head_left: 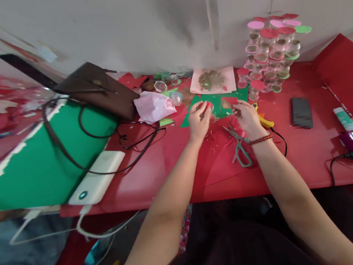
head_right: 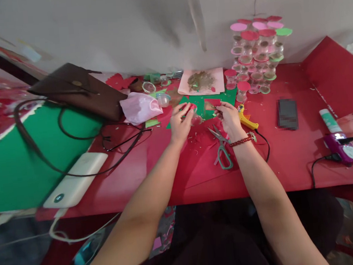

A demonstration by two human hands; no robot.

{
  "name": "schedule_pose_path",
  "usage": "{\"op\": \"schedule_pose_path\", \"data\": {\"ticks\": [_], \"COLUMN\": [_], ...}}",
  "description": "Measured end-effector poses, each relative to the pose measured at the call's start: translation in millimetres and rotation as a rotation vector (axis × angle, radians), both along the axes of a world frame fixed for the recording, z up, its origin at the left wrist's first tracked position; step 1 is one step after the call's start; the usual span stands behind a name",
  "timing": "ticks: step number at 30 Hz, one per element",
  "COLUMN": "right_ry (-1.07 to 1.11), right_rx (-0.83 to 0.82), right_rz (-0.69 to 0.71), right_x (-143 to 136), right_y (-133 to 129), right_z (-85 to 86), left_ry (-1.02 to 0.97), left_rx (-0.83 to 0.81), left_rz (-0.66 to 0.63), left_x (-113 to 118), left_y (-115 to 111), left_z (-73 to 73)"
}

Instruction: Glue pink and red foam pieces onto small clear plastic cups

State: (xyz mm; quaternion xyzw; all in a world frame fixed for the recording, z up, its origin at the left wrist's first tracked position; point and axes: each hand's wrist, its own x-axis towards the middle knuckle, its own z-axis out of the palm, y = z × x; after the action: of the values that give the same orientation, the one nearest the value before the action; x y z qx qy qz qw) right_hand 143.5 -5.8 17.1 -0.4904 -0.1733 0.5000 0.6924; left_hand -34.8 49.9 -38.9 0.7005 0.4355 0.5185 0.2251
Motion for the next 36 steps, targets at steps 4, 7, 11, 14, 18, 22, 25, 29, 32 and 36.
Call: {"op": "schedule_pose_path", "data": {"ticks": [4, 7, 11, 14, 18, 22, 25, 29, 32, 36], "right_ry": [0.071, 0.124, 0.149, 0.135, 0.076, -0.017, -0.066, -0.086, -0.107, -0.198], "right_rx": [-0.033, -0.055, -0.073, -0.066, -0.051, -0.023, -0.011, -0.011, -0.009, -0.007], "right_rz": [0.0, 0.003, 0.015, 0.014, 0.007, 0.037, 0.043, 0.008, 0.009, 0.004], "right_x": [-3, -5, -9, -11, -13, -13, -15, -21, -25, -29], "right_y": [-2, -3, -2, -1, 1, 5, 6, 4, 1, 0], "right_z": [6.1, 9.7, 11.4, 10.0, 3.2, -7.0, -11.3, -7.3, 0.6, 8.5], "left_ry": [-0.015, 0.0, 0.033, 0.046, 0.056, 0.057, 0.054, 0.052, 0.046, 0.037], "left_rx": [-0.022, -0.021, 0.009, 0.029, 0.028, 0.011, 0.017, 0.04, 0.04, 0.038], "left_rz": [-0.016, -0.022, -0.011, 0.006, 0.017, 0.019, 0.027, 0.041, 0.033, 0.031], "left_x": [1, 3, 5, 5, 6, 7, 8, 11, 13, 14], "left_y": [-3, -4, -4, -3, -3, -5, -8, -12, -14, -16], "left_z": [2.4, 2.6, 1.1, -0.8, -2.3, -1.5, 0.1, 1.8, 2.5, 2.4]}}
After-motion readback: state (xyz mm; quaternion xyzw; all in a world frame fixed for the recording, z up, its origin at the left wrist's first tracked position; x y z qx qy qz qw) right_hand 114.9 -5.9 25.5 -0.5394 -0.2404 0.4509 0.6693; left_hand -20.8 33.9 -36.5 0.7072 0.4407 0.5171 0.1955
